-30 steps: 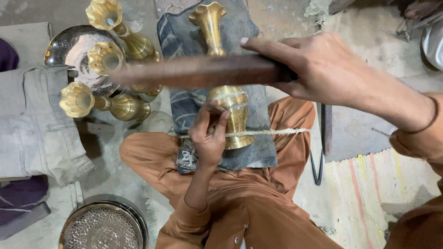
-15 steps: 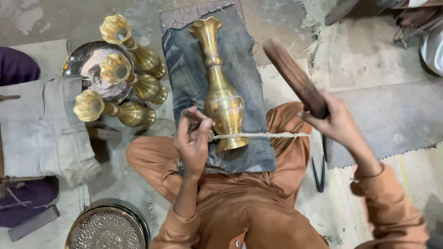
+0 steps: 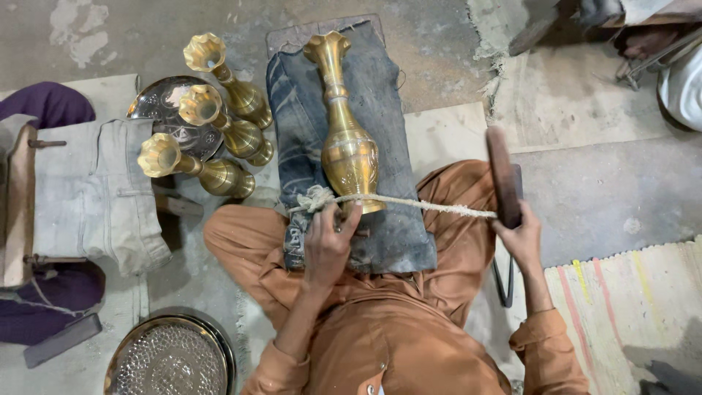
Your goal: The person sits on the floor and repeatedly strikes a brass vase with a hammer while holding a chisel against its surface. The vase is secured with a rope and rests on a cloth. The person adjusts the chisel and hammer position multiple times during the process.
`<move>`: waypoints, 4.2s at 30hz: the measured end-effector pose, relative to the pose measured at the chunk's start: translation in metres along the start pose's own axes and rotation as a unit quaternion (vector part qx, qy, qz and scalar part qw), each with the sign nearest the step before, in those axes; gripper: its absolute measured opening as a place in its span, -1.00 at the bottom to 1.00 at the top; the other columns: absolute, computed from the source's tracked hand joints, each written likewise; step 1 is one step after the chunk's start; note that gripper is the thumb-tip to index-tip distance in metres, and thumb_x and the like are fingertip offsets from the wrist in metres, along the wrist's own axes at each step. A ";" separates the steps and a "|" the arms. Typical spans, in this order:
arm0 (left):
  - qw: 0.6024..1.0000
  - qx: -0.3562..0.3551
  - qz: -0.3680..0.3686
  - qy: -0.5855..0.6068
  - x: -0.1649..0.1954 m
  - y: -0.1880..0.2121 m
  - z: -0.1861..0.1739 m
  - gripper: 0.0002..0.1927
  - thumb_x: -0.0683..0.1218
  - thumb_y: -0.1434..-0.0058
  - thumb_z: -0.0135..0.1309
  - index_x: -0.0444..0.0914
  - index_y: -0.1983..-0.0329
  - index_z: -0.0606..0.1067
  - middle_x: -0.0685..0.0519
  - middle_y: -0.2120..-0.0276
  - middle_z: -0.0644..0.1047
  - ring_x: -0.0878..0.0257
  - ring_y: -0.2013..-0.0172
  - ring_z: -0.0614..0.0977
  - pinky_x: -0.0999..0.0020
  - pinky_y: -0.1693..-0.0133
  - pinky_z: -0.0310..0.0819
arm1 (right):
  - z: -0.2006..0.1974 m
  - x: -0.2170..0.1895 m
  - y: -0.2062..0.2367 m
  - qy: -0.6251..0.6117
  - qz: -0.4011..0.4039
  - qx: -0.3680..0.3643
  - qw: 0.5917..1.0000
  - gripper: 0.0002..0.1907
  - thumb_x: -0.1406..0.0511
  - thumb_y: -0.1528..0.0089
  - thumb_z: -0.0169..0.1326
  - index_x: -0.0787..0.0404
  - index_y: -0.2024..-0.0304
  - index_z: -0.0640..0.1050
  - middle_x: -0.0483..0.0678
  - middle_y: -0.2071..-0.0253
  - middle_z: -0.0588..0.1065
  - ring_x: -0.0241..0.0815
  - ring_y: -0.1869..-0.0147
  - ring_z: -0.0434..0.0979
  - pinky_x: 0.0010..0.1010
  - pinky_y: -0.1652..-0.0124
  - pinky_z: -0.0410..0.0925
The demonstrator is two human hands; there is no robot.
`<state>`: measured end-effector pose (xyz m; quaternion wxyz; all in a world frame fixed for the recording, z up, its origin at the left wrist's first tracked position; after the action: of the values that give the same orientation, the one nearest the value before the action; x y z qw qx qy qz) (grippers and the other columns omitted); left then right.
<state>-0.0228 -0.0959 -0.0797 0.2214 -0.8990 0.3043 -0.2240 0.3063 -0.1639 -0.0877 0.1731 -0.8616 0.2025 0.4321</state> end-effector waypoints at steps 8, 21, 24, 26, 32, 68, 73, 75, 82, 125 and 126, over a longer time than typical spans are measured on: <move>0.991 -0.066 0.117 0.002 -0.018 -0.026 -0.019 -0.41 -0.25 -0.18 0.05 -0.10 -0.32 0.43 -0.09 0.08 0.48 0.00 0.21 0.53 0.09 0.21 0.48 | -0.010 0.028 0.041 -0.059 0.128 0.098 0.985 -0.69 0.37 -0.22 0.23 0.44 0.05 0.53 -0.06 0.20 0.59 -0.33 0.16 0.53 -0.46 0.15 0.41; 0.986 -0.093 0.121 0.071 0.000 -0.023 -0.019 -0.45 -0.23 -0.21 0.06 -0.05 -0.30 0.48 -0.02 0.16 0.43 0.06 0.26 0.52 0.16 0.20 0.53 | 0.009 0.037 0.080 -0.184 0.305 0.063 0.932 -0.80 0.43 -0.20 0.21 0.42 0.18 0.50 -0.02 0.41 0.54 -0.28 0.47 0.53 -0.42 0.43 0.41; 0.982 -0.108 0.082 0.131 -0.004 -0.021 -0.022 -0.40 -0.27 -0.12 0.07 -0.03 -0.25 0.53 -0.03 0.13 0.44 0.04 0.22 0.53 0.13 0.19 0.51 | 0.006 0.036 0.055 -0.139 0.287 0.031 0.947 -0.79 0.40 -0.25 0.26 0.42 0.17 0.52 -0.02 0.43 0.54 -0.29 0.45 0.52 -0.44 0.41 0.40; 0.961 -0.159 0.012 0.226 -0.009 -0.017 -0.022 -0.42 -0.30 -0.09 0.09 -0.09 -0.22 0.56 -0.03 0.11 0.46 0.06 0.20 0.54 0.15 0.17 0.52 | 0.007 0.031 0.042 -0.160 0.248 0.009 0.955 -0.76 0.40 -0.24 0.26 0.38 0.13 0.48 -0.04 0.41 0.53 -0.30 0.44 0.52 -0.46 0.40 0.40; 0.886 -0.082 -0.189 0.416 -0.030 -0.010 -0.029 -0.74 -0.30 -0.31 0.14 -0.32 -0.07 0.54 -0.04 0.02 0.45 0.14 0.00 0.57 0.29 -0.03 0.48 | 0.014 0.009 0.012 -0.280 0.257 -0.132 0.916 -0.64 0.39 -0.19 0.24 0.29 -0.02 0.48 -0.05 0.34 0.55 -0.28 0.36 0.56 -0.44 0.33 0.44; 0.882 -0.068 -0.051 0.463 -0.028 -0.097 -0.018 -0.66 -0.17 -0.30 0.25 -0.30 -0.12 0.51 -0.08 0.13 0.62 0.02 0.15 0.68 0.23 0.09 0.56 | -0.067 -0.175 -0.071 0.276 -0.320 -0.128 0.897 -0.40 0.41 -0.21 0.27 0.33 -0.27 0.37 0.17 0.25 0.48 0.08 0.25 0.52 -0.17 0.25 0.38; 0.851 -0.076 -0.117 0.505 -0.023 -0.084 -0.014 -0.72 -0.21 -0.29 0.27 -0.31 -0.05 0.53 0.00 0.25 0.59 0.23 0.32 0.58 0.33 0.23 0.52 | -0.054 -0.214 -0.083 0.412 -0.433 -0.167 0.784 -0.35 0.43 -0.10 0.29 0.30 -0.25 0.44 0.08 0.24 0.52 0.06 0.23 0.54 -0.19 0.31 0.39; 0.852 -0.034 -0.119 0.509 -0.019 -0.081 -0.014 -0.74 -0.24 -0.32 0.26 -0.33 -0.04 0.51 0.01 0.25 0.57 0.30 0.25 0.59 0.35 0.17 0.54 | -0.049 -0.222 -0.088 0.396 -0.439 -0.174 0.788 -0.32 0.42 -0.12 0.28 0.28 -0.31 0.44 0.02 0.22 0.50 0.05 0.17 0.54 -0.15 0.22 0.40; 0.852 0.027 -0.202 0.481 -0.010 -0.070 -0.007 -0.81 -0.24 -0.32 0.24 -0.34 0.03 0.54 0.01 0.27 0.62 0.32 0.31 0.66 0.40 0.25 0.55 | -0.027 -0.247 -0.102 0.379 -0.488 -0.199 0.761 -0.35 0.42 -0.16 0.23 0.17 -0.31 0.39 0.02 0.03 0.52 0.04 0.11 0.54 -0.19 0.16 0.41; 0.851 0.237 -0.278 0.377 0.019 -0.030 0.027 -0.83 -0.22 -0.31 0.25 -0.38 0.10 0.53 0.05 0.39 0.60 0.41 0.46 0.55 0.48 0.43 0.41 | 0.022 -0.305 -0.101 0.445 -0.650 -0.219 0.576 -0.33 0.27 -0.17 0.11 0.04 -0.38 0.42 -0.15 0.07 0.49 -0.18 0.04 0.52 -0.28 0.07 0.34; 0.860 0.249 -0.267 0.356 0.020 -0.029 0.026 -0.80 -0.22 -0.29 0.26 -0.40 0.08 0.53 0.04 0.39 0.60 0.40 0.45 0.56 0.47 0.42 0.43 | 0.022 -0.304 -0.098 0.477 -0.692 -0.190 0.508 -0.35 0.24 -0.19 0.12 -0.02 -0.37 0.43 -0.19 0.12 0.49 -0.24 0.06 0.52 -0.30 0.08 0.34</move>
<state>0.0189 -0.0814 -0.0794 0.2467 -0.7197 0.0449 -0.6474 0.1749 -0.0089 0.1592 0.1270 -0.8164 -0.4927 -0.2731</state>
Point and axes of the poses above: each hand's wrist, its own y-axis away from the middle knuckle, its own z-axis out of the palm, x = y × z, the point moved 3 cm from there along -y, towards the middle knuckle
